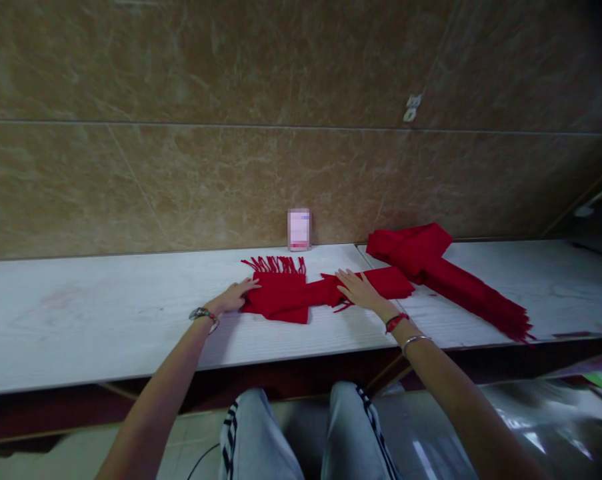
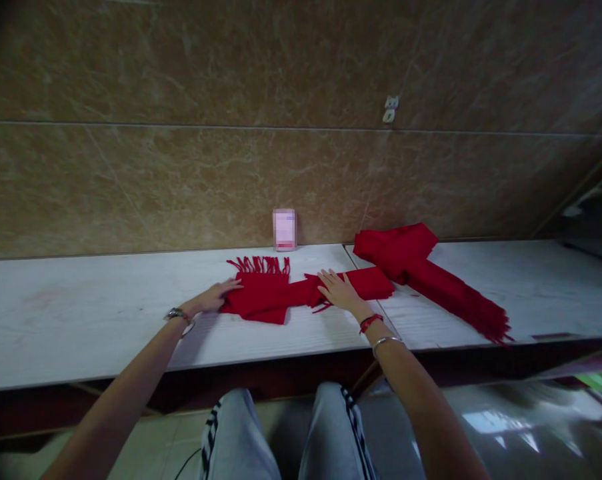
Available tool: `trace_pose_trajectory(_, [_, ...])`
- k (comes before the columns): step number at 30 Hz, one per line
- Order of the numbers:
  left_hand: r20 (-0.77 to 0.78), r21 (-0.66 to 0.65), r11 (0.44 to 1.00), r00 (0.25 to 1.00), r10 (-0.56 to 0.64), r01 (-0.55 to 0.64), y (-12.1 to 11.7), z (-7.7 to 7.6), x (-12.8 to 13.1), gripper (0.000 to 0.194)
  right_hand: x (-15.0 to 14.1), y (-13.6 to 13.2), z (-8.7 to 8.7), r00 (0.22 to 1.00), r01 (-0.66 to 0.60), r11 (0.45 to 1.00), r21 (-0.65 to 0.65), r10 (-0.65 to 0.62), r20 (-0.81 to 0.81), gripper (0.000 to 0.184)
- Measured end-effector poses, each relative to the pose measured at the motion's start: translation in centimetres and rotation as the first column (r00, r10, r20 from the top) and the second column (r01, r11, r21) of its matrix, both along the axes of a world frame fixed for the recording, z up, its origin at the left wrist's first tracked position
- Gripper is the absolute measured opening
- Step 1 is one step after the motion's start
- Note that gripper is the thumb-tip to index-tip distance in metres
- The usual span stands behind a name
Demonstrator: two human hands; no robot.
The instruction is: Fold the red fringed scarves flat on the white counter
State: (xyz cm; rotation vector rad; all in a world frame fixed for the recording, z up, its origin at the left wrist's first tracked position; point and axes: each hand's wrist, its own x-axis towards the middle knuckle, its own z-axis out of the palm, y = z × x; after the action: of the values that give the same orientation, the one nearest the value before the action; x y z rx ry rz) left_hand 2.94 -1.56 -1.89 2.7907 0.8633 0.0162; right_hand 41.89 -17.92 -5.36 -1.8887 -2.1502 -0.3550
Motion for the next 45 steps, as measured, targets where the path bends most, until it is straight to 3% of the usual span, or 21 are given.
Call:
trace_pose_trajectory(3, [0.016,0.01,1.0,1.0,-0.008,0.008,0.1,0.0,0.4,0.053,0.0,0.1,0.0,1.0,0.002,1.0,-0.016,-0.002,0.009,0.047])
trace_pose_trajectory(6, [0.141,-0.01,0.998,0.988,0.069,-0.068,0.0,0.7,0.6,0.033,0.0,0.2,-0.1,1.0,0.012,1.0,-0.012,-0.012,0.01,0.047])
trace_pose_trajectory(8, [0.281,-0.04,0.99,0.949,0.142,-0.137,0.4,1.9,-0.2,0.029,0.1,0.1,-0.1,1.0,0.021,1.0,-0.023,-0.021,0.02,0.047])
trace_pose_trajectory(11, [0.457,-0.047,0.965,0.853,0.251,-0.259,2.0,5.1,-2.9,0.038,0.2,0.1,0.0,0.998,0.045,0.998,-0.049,-0.043,0.038,0.048])
trace_pose_trajectory(12, [0.461,-0.046,0.961,0.847,0.264,-0.274,2.7,6.3,-4.0,0.04,0.2,0.1,0.0,0.998,0.054,0.997,-0.056,-0.052,0.041,0.048])
trace_pose_trajectory(15, [0.277,-0.024,0.971,0.931,0.237,-0.24,4.4,9.6,-6.7,0.039,0.2,0.1,0.0,0.997,0.067,0.996,-0.066,-0.065,0.04,0.048])
trace_pose_trajectory(17, [0.167,0.078,0.962,0.955,0.247,-0.262,4.5,10.6,-7.1,0.038,0.2,0.2,-0.1,0.997,0.069,0.995,-0.068,-0.067,0.033,0.048])
trace_pose_trajectory(18, [0.165,0.16,0.936,0.944,0.286,-0.312,4.2,10.5,-7.0,0.039,0.2,0.2,-0.1,0.997,0.068,0.995,-0.068,-0.066,0.029,0.048])
trace_pose_trajectory(20, [0.249,0.291,0.824,0.87,0.425,-0.486,2.6,9.3,-6.0,0.046,0.2,0.2,-0.1,0.998,0.066,0.995,-0.069,-0.065,0.023,0.048])
trace_pose_trajectory(22, [0.318,0.253,0.702,0.742,0.59,-0.666,0.1,6.8,-4.5,0.062,0.1,0.2,0.0,0.998,0.066,0.995,-0.071,-0.065,0.021,0.048])
trace_pose_trajectory(23, [0.267,0.173,0.699,0.716,0.645,-0.694,-1.3,5.3,-3.7,0.074,0.0,0.2,0.1,0.997,0.07,0.995,-0.069,-0.069,0.023,0.048])
trace_pose_trajectory(25, [0.215,0.132,0.725,0.733,0.645,-0.676,-3.9,2.5,-2.3,0.093,-0.2,0.1,0.3,0.997,0.067,0.996,-0.055,-0.065,0.04,0.049])
trace_pose_trajectory(28, [0.231,0.174,0.767,0.783,0.578,-0.617,-6.1,0.4,-0.9,0.09,-0.3,0.0,0.6,0.995,-0.007,0.999,-0.035,0.01,0.1,0.051])
trace_pose_trajectory(30, [0.256,0.186,0.771,0.788,0.56,-0.609,-5.8,1.1,-1.1,0.078,-0.2,-0.1,0.6,0.989,-0.06,0.997,-0.043,0.066,0.134,0.051])
trace_pose_trajectory(33, [0.296,0.194,0.721,0.741,0.603,-0.665,-2.8,4.0,-4.3,0.069,0.4,-0.1,0.2,0.986,-0.059,0.997,-0.051,0.066,0.155,0.049])
trace_pose_trajectory(36, [0.331,0.186,0.607,0.631,0.702,-0.773,1.2,6.7,-10.4,0.067,1.6,0.0,-0.4,0.983,-0.031,0.998,-0.046,0.039,0.181,0.046])
trace_pose_trajectory(38, [0.28,0.156,0.52,0.542,0.792,-0.84,3.3,7.6,-14.6,0.066,2.4,0.0,-0.6,0.981,-0.035,0.998,-0.044,0.043,0.191,0.046])
trace_pose_trajectory(41, [0.15,0.135,0.547,0.563,0.813,-0.826,4.8,7.3,-18.7,0.064,3.2,0.3,-0.5,0.978,-0.063,0.996,-0.066,0.075,0.195,0.045])
trace_pose_trajectory(43, [0.125,0.136,0.558,0.573,0.81,-0.818,5.0,6.5,-19.5,0.065,2.8,0.6,0.1,0.977,-0.079,0.994,-0.08,0.093,0.19,0.044])
trace_pose_trajectory(45, [0.117,0.124,0.604,0.616,0.779,-0.788,5.0,5.7,-19.6,0.06,1.1,1.2,1.0,0.983,-0.089,0.993,-0.079,0.1,0.157,0.045])
